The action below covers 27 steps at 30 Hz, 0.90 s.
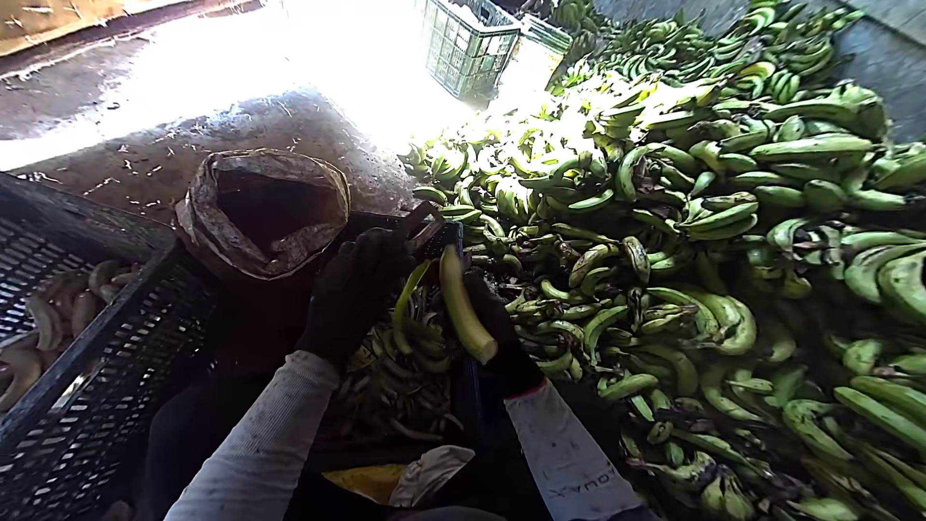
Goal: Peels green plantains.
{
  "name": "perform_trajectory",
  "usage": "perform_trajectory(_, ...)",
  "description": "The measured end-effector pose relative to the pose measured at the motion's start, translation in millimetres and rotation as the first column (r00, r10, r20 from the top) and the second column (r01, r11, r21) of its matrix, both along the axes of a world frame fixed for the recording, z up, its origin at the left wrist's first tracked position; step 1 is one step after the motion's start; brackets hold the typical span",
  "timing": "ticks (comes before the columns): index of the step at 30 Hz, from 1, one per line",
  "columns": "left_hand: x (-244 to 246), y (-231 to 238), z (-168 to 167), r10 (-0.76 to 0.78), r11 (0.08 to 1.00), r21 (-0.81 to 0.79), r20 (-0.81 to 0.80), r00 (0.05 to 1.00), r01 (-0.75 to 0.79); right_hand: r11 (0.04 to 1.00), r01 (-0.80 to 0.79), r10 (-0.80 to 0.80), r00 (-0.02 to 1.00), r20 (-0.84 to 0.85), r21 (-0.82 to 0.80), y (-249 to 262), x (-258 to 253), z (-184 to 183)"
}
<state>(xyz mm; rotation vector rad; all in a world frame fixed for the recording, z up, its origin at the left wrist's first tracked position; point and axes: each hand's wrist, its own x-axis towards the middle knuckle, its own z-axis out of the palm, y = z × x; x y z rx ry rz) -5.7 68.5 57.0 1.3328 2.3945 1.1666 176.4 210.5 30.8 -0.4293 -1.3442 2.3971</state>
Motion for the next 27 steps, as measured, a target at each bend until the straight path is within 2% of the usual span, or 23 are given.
perform_trajectory(1,8,-2,5,-0.05,0.998,0.037,0.04,0.998,0.048,0.99,0.081,-0.08,0.997,-0.01,0.112,5,0,1)
perform_trajectory(3,30,-8,8,-0.189,0.982,0.047,0.117,0.975,0.185,0.904,0.303,-0.301,0.952,-0.055,0.302,16,-2,1)
perform_trajectory(5,53,-14,6,-0.291,0.954,-0.025,0.154,0.944,0.298,0.803,0.492,-0.503,0.862,-0.061,0.338,19,-6,8)
perform_trajectory(6,60,-16,4,-0.316,0.945,-0.05,0.127,0.94,0.324,0.789,0.529,-0.546,0.837,-0.038,0.312,17,-8,16)
perform_trajectory(8,59,-13,-1,-0.285,0.953,-0.091,0.068,0.956,0.291,0.865,0.445,-0.458,0.889,0.003,0.234,14,-5,17)
perform_trajectory(10,41,-5,-3,-0.188,0.977,-0.096,0.016,0.982,0.188,0.978,0.176,-0.178,0.984,0.007,0.113,13,-3,6)
perform_trajectory(11,29,-1,-4,-0.129,0.986,-0.101,0.033,0.991,0.131,0.994,0.038,-0.041,0.999,0.031,0.098,9,-4,4)
perform_trajectory(13,8,1,-5,0.009,0.996,-0.094,0.092,0.996,0.0,0.982,-0.114,0.095,0.987,0.131,0.15,-2,-5,9)
perform_trajectory(15,2,1,4,0.091,0.994,-0.083,0.173,0.981,-0.077,0.981,-0.11,0.08,0.981,0.177,0.161,-6,-4,11)
perform_trajectory(17,11,-2,5,0.052,0.998,-0.056,0.224,0.973,-0.041,0.975,0.024,-0.052,0.991,0.12,0.22,0,-5,10)
perform_trajectory(20,39,-3,-5,-0.134,0.991,-0.004,0.165,0.977,0.137,0.918,0.298,-0.293,0.954,-0.06,0.262,15,-10,4)
perform_trajectory(22,57,-3,-10,-0.174,0.983,-0.045,0.1,0.98,0.179,0.832,0.52,-0.515,0.853,-0.082,0.195,13,-18,19)
perform_trajectory(24,70,-6,-11,-0.142,0.988,-0.062,0.014,0.99,0.143,0.679,0.676,-0.708,0.706,0.01,0.286,6,-22,35)
perform_trajectory(26,75,-9,-6,-0.108,0.99,-0.092,-0.027,0.994,0.105,0.57,0.739,-0.807,0.586,0.077,0.359,1,-29,47)
perform_trajectory(27,74,-9,-5,-0.098,0.99,-0.109,-0.035,0.995,0.094,0.563,0.751,-0.814,0.575,0.078,0.346,0,-31,49)
